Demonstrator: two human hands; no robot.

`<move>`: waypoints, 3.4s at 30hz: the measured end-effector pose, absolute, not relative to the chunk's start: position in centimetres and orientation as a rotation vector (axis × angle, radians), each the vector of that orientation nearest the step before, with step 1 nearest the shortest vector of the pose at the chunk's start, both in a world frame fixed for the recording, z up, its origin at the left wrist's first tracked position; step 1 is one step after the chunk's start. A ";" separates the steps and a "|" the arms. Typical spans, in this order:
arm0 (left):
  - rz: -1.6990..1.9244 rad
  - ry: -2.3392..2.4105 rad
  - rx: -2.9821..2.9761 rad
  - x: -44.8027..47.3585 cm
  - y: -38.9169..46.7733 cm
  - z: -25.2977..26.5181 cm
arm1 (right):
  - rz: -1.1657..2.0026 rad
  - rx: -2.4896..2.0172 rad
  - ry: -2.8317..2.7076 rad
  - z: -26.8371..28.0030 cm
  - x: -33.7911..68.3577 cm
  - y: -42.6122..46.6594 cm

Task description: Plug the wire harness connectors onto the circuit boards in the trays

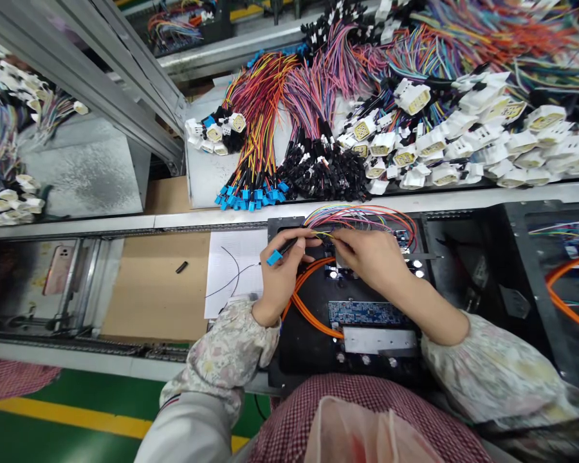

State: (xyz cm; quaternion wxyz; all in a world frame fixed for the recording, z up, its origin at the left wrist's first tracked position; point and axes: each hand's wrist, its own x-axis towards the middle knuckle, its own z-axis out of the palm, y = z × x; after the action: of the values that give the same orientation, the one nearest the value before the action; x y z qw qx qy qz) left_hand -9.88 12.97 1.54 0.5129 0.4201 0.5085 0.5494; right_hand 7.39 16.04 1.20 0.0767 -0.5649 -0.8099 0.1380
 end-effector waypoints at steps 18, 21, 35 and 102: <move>1.347 1.342 1.330 -10.2 13.6 0.4 | 0.356 -1.829 -2.608 2.7 4.3 17.4; 1.344 1.357 1.421 -10.1 13.5 0.4 | 0.365 -1.838 -2.641 2.7 4.4 17.3; 0.921 1.237 1.983 -12.3 13.9 1.1 | 0.363 -1.920 -2.635 2.2 3.8 17.7; 0.468 1.328 2.386 -12.8 5.3 6.4 | 1.049 -2.116 -2.168 1.3 15.1 4.0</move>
State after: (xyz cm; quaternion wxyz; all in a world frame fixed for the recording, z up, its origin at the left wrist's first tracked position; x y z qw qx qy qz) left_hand -12.80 5.26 6.43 0.1844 0.8464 0.4711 0.1662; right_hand 15.08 4.05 1.26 -0.0323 -0.6596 -0.6760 0.3270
